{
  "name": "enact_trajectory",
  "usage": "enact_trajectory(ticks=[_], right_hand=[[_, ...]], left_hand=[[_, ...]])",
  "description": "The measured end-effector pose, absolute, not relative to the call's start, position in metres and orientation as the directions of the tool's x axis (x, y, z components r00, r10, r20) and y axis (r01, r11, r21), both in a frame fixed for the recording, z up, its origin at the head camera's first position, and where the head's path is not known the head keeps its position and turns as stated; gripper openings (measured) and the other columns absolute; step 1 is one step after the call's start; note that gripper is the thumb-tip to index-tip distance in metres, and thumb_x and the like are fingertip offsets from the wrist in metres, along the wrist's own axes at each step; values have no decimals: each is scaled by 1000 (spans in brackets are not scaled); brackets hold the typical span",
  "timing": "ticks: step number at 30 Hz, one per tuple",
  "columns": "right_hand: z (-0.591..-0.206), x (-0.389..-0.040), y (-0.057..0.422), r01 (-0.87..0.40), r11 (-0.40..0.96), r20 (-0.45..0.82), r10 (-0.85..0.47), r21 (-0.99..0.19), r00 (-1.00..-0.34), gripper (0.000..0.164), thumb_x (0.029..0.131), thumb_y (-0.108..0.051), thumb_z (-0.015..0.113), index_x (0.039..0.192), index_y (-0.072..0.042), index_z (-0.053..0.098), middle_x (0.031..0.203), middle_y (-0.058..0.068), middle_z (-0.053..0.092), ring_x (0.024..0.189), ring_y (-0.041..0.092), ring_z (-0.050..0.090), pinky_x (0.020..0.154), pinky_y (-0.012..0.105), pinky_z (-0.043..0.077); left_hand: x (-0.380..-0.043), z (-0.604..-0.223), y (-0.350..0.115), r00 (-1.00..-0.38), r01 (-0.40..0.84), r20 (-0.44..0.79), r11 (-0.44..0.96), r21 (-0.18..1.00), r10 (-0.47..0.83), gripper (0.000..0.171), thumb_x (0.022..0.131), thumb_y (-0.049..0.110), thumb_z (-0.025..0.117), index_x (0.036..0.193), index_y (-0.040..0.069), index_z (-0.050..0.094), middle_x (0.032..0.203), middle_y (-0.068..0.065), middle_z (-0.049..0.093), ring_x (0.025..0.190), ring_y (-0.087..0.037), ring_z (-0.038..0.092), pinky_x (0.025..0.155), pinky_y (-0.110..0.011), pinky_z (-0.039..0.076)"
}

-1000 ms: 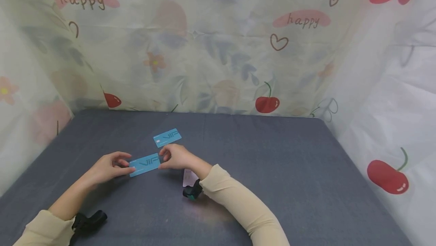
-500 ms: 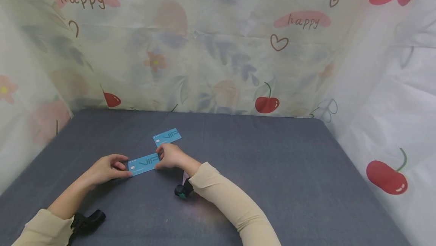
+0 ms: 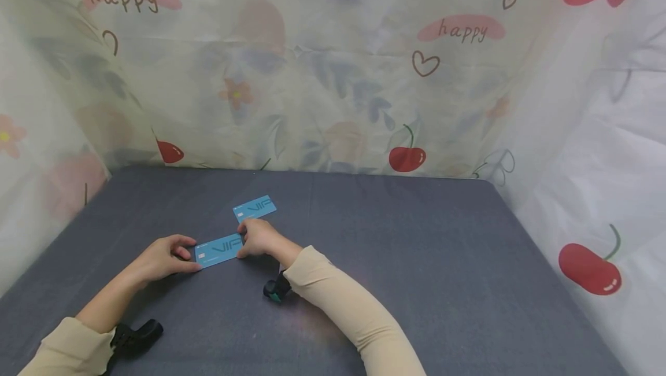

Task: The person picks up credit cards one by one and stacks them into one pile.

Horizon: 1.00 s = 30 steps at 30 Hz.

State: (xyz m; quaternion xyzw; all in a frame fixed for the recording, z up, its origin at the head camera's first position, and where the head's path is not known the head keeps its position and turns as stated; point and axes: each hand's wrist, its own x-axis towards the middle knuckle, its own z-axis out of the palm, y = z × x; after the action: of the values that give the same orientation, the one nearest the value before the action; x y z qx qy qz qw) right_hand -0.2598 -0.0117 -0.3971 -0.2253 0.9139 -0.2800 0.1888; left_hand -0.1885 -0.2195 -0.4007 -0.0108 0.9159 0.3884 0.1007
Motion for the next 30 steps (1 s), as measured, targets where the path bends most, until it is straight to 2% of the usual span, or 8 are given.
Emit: enact_trajectory(ticks=[14,21,30], right_hand=[[-396,-257,-12,-281,745,-226,-499,-605,-837,46,73,-13,79,113,-9,57,97,5,61,80,13,53,69,23,43],[-394,-254,-13,-259,729,-217,-489,-633,-845,47,71,-9,80,111,-9,55,93,7,64,77,14,57,67,22,45],[-395,-254,-12,-229,724,-220,-468,-651,-856,47,70,-9,81,109,-10,54,90,6,64,74,13,56,64,22,43]], left_hand=[[-189,-401,-218,-981,-96,-188,725,682,48,56,73,15,78,116,-9,52,86,-13,56,76,-20,51,63,-28,39],[-188,-399,-213,-983,-107,-184,742,661,22,55,72,14,78,115,-8,51,93,-18,60,81,-23,55,67,-33,43],[-187,-391,-211,-976,-139,-219,713,687,20,62,74,21,78,122,-8,50,101,-20,63,86,-22,57,67,-30,45]])
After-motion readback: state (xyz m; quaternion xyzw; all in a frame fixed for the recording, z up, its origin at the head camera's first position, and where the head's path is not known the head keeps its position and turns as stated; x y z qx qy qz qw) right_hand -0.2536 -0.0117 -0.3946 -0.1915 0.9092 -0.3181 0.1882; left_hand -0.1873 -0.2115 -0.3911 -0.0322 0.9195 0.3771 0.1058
